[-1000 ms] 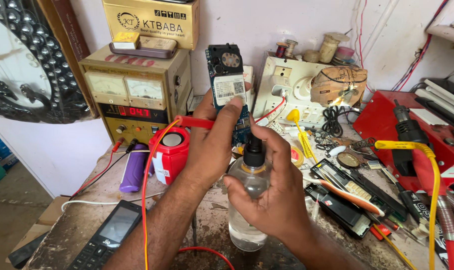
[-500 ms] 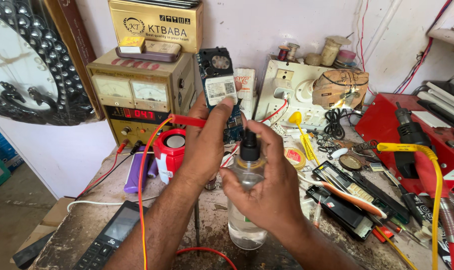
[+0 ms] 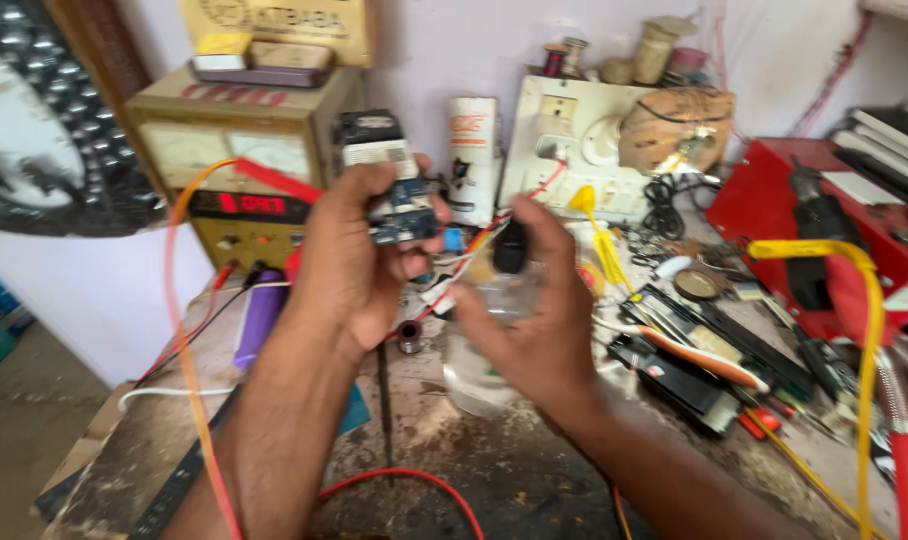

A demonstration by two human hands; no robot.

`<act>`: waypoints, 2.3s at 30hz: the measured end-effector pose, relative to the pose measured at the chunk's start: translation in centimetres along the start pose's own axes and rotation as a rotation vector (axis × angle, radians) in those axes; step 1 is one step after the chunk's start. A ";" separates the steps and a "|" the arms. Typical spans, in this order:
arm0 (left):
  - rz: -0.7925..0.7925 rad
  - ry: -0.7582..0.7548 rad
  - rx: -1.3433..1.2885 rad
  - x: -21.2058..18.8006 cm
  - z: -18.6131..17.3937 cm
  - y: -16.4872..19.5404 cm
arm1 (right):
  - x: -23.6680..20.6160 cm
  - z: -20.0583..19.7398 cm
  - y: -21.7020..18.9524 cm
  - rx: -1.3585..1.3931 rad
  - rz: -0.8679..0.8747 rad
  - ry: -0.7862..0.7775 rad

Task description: The person uses a multimeter with red and orange probes to test points on a small blue circuit board. They then spray the board with a liquid from a clear bottle and brush it with a toothbrush. The person continues testing the board with the multimeter probes.

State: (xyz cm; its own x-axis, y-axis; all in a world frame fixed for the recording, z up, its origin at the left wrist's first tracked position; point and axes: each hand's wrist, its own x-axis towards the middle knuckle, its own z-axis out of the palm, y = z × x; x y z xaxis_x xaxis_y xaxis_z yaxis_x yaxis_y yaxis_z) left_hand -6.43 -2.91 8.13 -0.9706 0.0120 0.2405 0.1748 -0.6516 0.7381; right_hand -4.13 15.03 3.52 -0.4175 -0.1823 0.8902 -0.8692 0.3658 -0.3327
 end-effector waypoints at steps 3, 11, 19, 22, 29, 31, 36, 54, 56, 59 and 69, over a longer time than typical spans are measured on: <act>0.061 -0.013 0.004 -0.6 0.5 0.1 | -0.1 1.2 0.4 0.029 0.047 -0.034; 0.134 -0.037 0.124 -2.5 2.7 1.1 | 0.8 -9.9 3.5 -0.599 0.331 -0.255; -0.108 -0.451 0.176 -7.0 7.9 -5.3 | -3.7 -16.5 7.2 -0.868 0.759 -0.685; -0.184 -0.480 0.165 -7.2 8.3 -6.8 | -3.9 -16.7 6.5 -0.896 0.645 -0.622; -0.009 -0.406 0.170 -7.1 7.2 -6.8 | -9.7 -18.0 -1.5 -0.095 0.609 0.089; 0.000 -0.394 0.161 -7.1 7.1 -6.9 | -13.1 -17.6 -2.8 -0.292 0.619 0.071; -0.046 -0.437 0.161 -6.7 7.0 -7.2 | -14.6 -19.2 -2.7 -0.352 0.295 -0.064; 0.152 -0.415 0.294 -5.8 6.2 -7.2 | -8.2 -20.1 -2.5 -0.382 0.210 -0.361; 0.297 -0.410 0.339 -5.7 6.1 -6.8 | -8.8 -19.6 -2.7 -0.411 0.254 -0.229; 0.256 -0.394 0.287 -5.8 6.2 -6.4 | -10.2 -18.7 -2.8 -0.387 0.248 -0.093; 0.364 -0.336 0.314 -6.7 6.5 -6.9 | -17.3 -11.7 -1.1 -0.334 0.327 0.044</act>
State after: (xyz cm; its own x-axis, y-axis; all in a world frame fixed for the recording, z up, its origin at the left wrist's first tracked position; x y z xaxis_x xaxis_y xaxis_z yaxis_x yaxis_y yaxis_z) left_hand 0.00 6.43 5.54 -0.7420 0.1020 0.6625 0.5778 -0.4037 0.7093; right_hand 7.15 28.46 -7.85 -0.6374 0.0275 0.7701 -0.5580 0.6727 -0.4859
